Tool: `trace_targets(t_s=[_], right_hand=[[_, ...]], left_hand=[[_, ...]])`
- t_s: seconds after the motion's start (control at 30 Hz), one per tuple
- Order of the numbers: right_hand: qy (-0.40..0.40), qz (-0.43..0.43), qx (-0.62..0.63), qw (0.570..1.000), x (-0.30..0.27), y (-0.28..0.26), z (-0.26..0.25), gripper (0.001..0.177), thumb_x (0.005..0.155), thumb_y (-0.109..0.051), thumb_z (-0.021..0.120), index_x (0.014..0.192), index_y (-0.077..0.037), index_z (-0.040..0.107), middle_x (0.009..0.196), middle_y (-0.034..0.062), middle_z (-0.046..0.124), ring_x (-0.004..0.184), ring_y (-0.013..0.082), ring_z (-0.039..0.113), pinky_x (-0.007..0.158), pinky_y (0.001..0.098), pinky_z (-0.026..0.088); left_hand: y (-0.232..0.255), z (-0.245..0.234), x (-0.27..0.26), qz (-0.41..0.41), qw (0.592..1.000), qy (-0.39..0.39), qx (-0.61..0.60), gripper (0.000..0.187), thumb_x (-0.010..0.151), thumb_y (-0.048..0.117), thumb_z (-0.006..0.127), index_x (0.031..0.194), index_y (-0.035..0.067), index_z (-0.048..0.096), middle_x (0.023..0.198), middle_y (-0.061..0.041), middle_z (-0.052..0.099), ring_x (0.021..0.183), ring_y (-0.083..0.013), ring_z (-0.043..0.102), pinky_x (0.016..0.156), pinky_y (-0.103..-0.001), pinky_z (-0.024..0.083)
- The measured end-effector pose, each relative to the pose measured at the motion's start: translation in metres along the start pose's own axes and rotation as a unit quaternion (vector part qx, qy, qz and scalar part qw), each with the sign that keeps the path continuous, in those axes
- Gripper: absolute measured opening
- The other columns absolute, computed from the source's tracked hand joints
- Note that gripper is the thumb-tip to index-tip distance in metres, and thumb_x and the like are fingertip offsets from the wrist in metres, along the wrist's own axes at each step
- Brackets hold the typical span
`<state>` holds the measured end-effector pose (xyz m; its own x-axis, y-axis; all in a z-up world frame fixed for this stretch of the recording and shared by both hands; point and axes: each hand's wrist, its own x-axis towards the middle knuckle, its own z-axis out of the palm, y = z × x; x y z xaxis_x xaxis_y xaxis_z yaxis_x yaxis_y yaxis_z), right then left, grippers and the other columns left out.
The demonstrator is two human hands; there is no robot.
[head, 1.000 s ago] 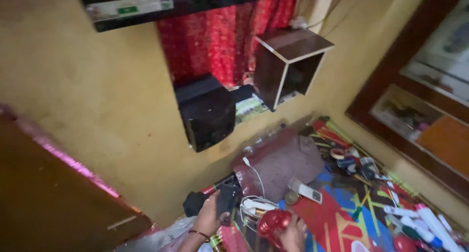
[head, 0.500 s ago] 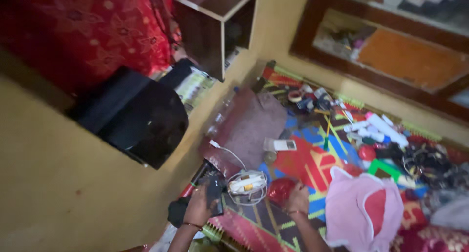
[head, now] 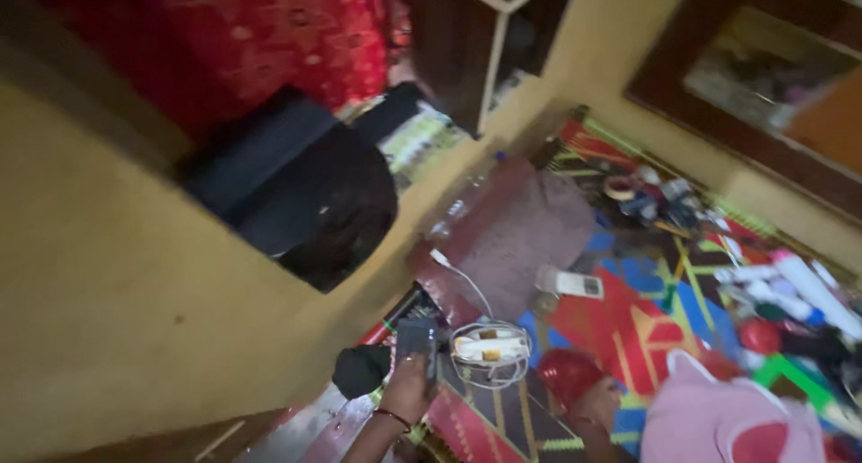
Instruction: The person moves a black plastic chair to a corner of the room, then picks up a pink headband from the bed and hangs it on a wall-mounted clothes rack. The person then picks up a red balloon and places it on a mattress, followed by placing a black pouch and a white charger on a shelf under a wall-mounted TV. Finally, the person picks up two remote controls and places them on the shelf.
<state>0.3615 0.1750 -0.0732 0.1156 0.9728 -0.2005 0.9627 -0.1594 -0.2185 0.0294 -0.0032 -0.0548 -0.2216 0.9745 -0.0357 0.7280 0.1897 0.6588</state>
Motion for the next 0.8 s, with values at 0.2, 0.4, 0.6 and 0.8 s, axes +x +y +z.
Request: trace_targets(t_s=[0.2,0.4,0.6,0.8], right_hand=[[0.014,-0.037,-0.001,0.999,0.017,-0.036,-0.004,0.113,0.054,-0.036,0.093,0.145,-0.002,0.035,0.133,0.0256,0.052,0.124,0.0431,0.053,0.103,0.0472,0.048],[0.055,-0.13,0.023,0.99,-0.013,-0.061,0.03,0.1,0.062,-0.029,0.087,0.146,-0.003,0.039,0.133,0.0243,0.054,0.124,0.0429,0.053,0.104,0.0481,0.046],[-0.082,-0.354,0.179,0.914,-0.065,-0.107,0.118,0.087,0.069,-0.022,0.08,0.146,-0.003,0.043,0.133,0.0231,0.057,0.124,0.0427,0.054,0.106,0.049,0.045],[-0.137,-0.537,0.247,0.795,-0.101,-0.176,0.153,0.072,0.073,-0.035,0.087,0.137,-0.018,0.059,0.133,0.0116,0.073,0.127,0.0326,0.069,0.114,0.0416,0.053]], left_hand=[[0.017,-0.017,-0.001,-0.012,0.999,0.018,0.034,0.073,0.076,0.016,0.081,0.136,-0.007,0.048,0.125,-0.027,0.057,0.117,-0.0436,0.054,0.103,-0.049,0.044],[-0.004,-0.004,0.001,-0.068,0.985,0.128,-0.096,0.065,0.079,0.015,0.08,0.134,-0.003,0.05,0.125,-0.027,0.06,0.12,-0.0452,0.056,0.104,-0.048,0.046],[-0.056,0.043,-0.025,-0.195,0.945,0.219,-0.144,0.058,0.079,0.01,0.079,0.131,-0.002,0.056,0.127,-0.025,0.064,0.123,-0.0416,0.059,0.105,-0.045,0.047],[-0.087,0.069,-0.069,-0.271,0.917,0.231,-0.178,0.062,0.08,0.009,0.078,0.135,0.0,0.051,0.128,-0.022,0.065,0.124,-0.0368,0.062,0.105,-0.041,0.049]])
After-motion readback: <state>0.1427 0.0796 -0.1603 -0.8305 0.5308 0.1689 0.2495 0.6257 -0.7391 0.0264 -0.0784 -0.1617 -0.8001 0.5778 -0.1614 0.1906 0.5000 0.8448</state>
